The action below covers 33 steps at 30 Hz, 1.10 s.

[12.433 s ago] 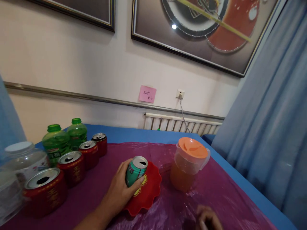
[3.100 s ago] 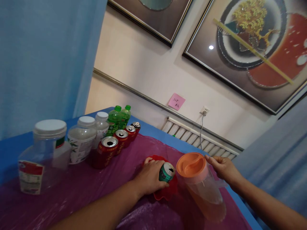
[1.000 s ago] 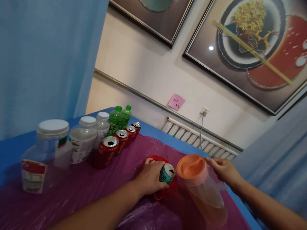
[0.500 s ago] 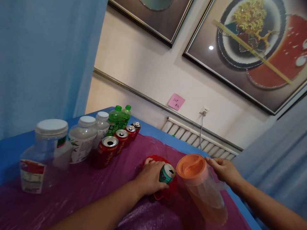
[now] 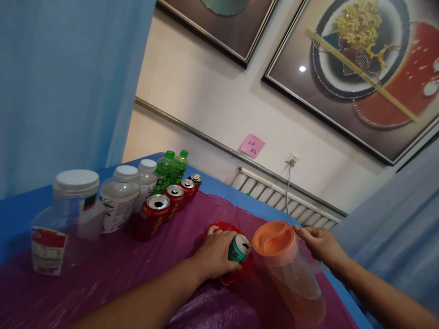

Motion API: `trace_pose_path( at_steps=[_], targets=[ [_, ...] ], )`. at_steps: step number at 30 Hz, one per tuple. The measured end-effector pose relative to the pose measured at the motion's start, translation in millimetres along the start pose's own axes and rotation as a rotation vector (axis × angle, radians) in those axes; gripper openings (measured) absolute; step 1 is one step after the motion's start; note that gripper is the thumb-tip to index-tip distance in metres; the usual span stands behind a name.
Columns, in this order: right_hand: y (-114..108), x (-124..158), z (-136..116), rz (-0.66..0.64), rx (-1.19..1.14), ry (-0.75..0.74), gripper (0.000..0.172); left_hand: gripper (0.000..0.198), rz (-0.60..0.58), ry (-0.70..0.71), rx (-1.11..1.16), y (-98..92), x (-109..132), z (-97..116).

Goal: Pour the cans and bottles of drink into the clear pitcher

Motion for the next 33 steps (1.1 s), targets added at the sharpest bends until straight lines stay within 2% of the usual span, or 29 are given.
trace_pose_path(
  at_steps=[27, 33],
  targets=[
    [4.9, 8.3, -10.6, -0.021, 0.001, -0.014, 0.064, 0.056, -0.011, 0.004, 0.011, 1.1, 0.0, -0.2],
    [4.6, 7.4, -9.1, -0.008, 0.001, 0.025, 0.062, 0.056, -0.016, 0.001, -0.002, 0.4, 0.2, -0.1]
  ],
)
Point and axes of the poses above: each hand's wrist, its own x-axis away from the middle knuckle, its own y-axis out of the palm, z = x × y, the point moved 1 cm from there along -x, towards the middle knuckle, and after that the axes turned 15 degrees about -x, right-handed, at the moved point
